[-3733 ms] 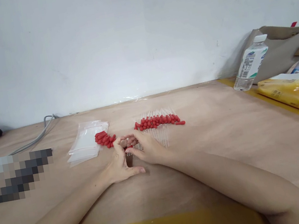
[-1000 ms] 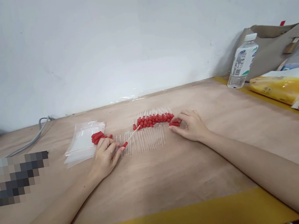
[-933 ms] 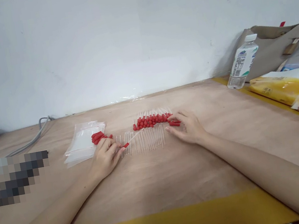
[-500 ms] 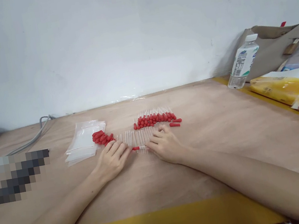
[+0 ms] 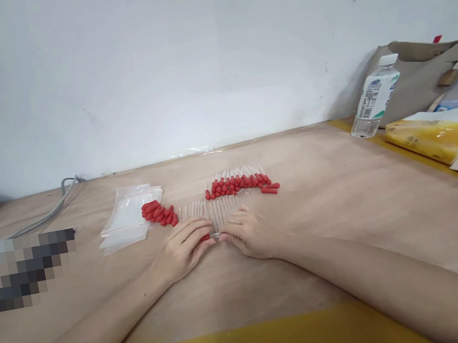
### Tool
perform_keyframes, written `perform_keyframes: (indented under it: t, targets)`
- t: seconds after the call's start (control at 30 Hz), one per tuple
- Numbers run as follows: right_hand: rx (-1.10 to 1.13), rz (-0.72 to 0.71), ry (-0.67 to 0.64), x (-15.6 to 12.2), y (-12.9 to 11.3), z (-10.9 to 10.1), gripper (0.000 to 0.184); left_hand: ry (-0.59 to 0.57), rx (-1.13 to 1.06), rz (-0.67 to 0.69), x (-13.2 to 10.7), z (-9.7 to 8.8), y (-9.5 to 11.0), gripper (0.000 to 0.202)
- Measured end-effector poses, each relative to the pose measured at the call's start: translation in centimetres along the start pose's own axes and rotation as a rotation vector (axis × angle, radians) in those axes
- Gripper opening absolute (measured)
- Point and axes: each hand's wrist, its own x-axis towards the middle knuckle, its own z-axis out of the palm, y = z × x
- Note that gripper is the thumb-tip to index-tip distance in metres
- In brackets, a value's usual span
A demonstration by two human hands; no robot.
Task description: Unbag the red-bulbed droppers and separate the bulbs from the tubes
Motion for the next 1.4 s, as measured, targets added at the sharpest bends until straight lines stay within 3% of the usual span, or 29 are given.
perform_keyframes:
  t: [0.2,0.53,0.87,0.97,1.07,1.17,1.27,1.4]
  targets:
    - [0.043,-0.064,0.018,0.0,-0.2,-0.5,0.025,-0.046,0.007,0.063,0.1,-0.2,0.2,0.01]
    - [-0.131,-0.289,0.034,0.1,-0.4,-1.8,0.017,-0.183,-0.134,-0.009,0.0,-0.8,0.6,0.019]
    - [-0.185,-0.398,0.037,-1.0,0.5,-2.9,0.017,-0.168,-0.103,0.037,-0.4,-0.9,0.7,0.014]
    - [-0.173,-0.306,0.089,-1.4,1.4,-3.4,0.018,-0.148,-0.02,0.011,-0.9,-1.4,0.3,0.013]
    - [-0.174,-0.061,0.176,-1.5,2.5,-3.5,0.015,-0.036,0.065,-0.087,-1.3,-2.2,-1.0,0.013]
    - [-0.128,0.179,0.222,-1.2,3.4,-3.0,0.018,0.114,0.072,-0.271,-1.1,-3.2,-2.9,0.016]
    - [-0.07,0.361,0.253,-0.6,3.8,-2.1,0.02,0.151,0.107,-0.524,-1.0,-4.2,-5.0,0.023]
    - [-0.089,0.478,0.223,0.1,3.7,-1.0,0.02,0.17,0.176,-0.775,-1.6,-5.2,-8.1,0.027]
